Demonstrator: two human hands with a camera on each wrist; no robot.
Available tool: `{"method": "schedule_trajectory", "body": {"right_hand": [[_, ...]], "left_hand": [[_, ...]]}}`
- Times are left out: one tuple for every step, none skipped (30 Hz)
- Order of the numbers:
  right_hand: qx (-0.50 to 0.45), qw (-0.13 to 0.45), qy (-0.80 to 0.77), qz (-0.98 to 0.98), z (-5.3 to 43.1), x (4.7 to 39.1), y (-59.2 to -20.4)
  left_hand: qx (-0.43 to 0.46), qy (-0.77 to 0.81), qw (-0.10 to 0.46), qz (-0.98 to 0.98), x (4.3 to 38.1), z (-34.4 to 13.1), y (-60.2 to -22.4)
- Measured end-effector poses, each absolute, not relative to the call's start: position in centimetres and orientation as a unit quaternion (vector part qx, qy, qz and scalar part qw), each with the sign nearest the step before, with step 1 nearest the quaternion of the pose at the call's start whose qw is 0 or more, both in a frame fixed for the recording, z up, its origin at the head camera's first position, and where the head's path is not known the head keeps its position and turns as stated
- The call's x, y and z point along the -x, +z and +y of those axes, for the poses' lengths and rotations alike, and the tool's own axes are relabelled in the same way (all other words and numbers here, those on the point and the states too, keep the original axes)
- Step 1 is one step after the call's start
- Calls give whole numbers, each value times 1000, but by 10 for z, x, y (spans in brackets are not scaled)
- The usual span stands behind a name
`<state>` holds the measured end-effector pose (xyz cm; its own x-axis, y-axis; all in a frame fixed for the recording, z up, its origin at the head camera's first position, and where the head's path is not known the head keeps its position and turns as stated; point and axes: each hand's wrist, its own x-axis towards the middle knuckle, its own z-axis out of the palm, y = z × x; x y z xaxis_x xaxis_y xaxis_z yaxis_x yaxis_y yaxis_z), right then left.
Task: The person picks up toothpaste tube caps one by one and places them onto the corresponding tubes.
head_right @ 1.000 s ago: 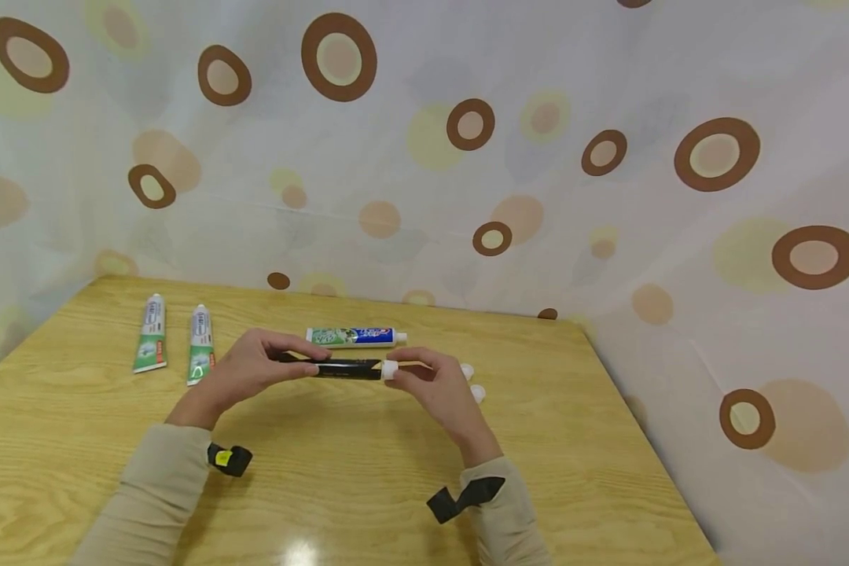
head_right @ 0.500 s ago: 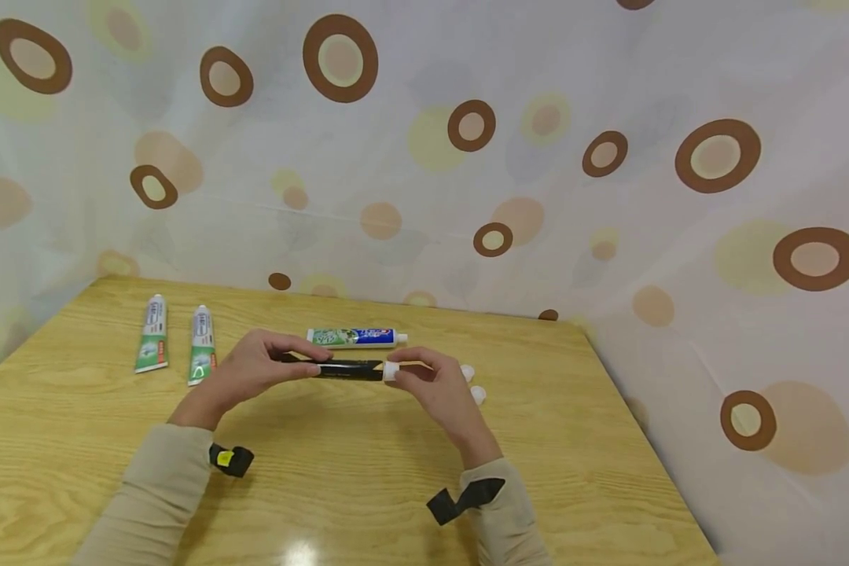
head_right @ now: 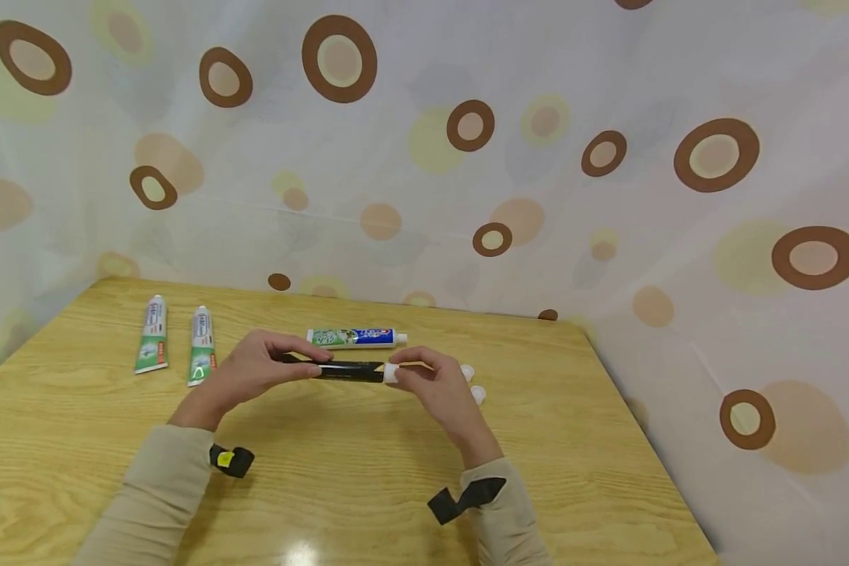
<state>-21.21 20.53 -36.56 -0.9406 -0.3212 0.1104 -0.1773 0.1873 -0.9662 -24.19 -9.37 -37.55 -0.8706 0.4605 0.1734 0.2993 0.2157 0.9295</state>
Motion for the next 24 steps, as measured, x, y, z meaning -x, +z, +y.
{"method": "schedule_trajectory", "body": {"right_hand": [[164,61,-616,768,206,212,-365],[166,63,-615,769,206,212,-365],[166,64,-614,769,206,211,-364],[167,64,-613,769,206,211,-364],[169,63,-613,770,206,211,-363],[170,62,-612,770,206,211,-363],[171,60,-613,769,206,211,-363],[172,58,-614,768,206,211,-364],[172,56,-616,767,206,212,-364],[171,54,-618,766,206,212,-364],[170,53,-619,765,206,212,-364],[170,52,-620,764,206,212,-364],[168,51,-620,765,206,213,-365],[166,52,-619,766,205,213,-365],[165,53,-617,768,206,213,-365],[163,54,-615,770,206,213,-365],[163,56,-613,771,206,213,-365],[163,58,-612,771,206,213,-365],[163,61,-612,771,207,213,-365],[163,62,-612,771,207,213,-365],[164,64,-614,770,207,212,-365],[163,65,-616,768,207,212,-365],[161,66,-619,766,207,212,-366],[159,67,-622,764,207,212,-366]], "left_hand": [[-245,578,69,776,242,-94,-375],[-246,578,68,775,242,-94,-375],[-247,578,68,775,242,-94,-374],[-247,579,69,774,241,-93,-374],[-249,579,70,773,241,-93,-373],[-249,579,71,773,240,-93,-372],[-249,578,71,774,240,-92,-372],[-249,578,72,774,240,-92,-371],[-247,577,72,775,239,-92,-370],[-246,577,72,775,239,-91,-370],[-244,576,72,777,239,-91,-370],[-242,576,72,778,239,-91,-370],[-241,575,71,778,239,-91,-370],[-240,574,70,779,239,-91,-370],[-240,573,69,781,239,-91,-371],[-240,572,68,782,239,-91,-371],[-240,571,66,783,240,-91,-371],[-240,570,65,783,240,-91,-371],[-240,570,65,783,240,-91,-371],[-240,570,65,783,240,-91,-372],[-241,569,65,783,240,-91,-372],[-242,569,66,783,240,-91,-372],[-245,569,67,782,240,-91,-372],[-247,569,68,782,240,-91,-372]]}}
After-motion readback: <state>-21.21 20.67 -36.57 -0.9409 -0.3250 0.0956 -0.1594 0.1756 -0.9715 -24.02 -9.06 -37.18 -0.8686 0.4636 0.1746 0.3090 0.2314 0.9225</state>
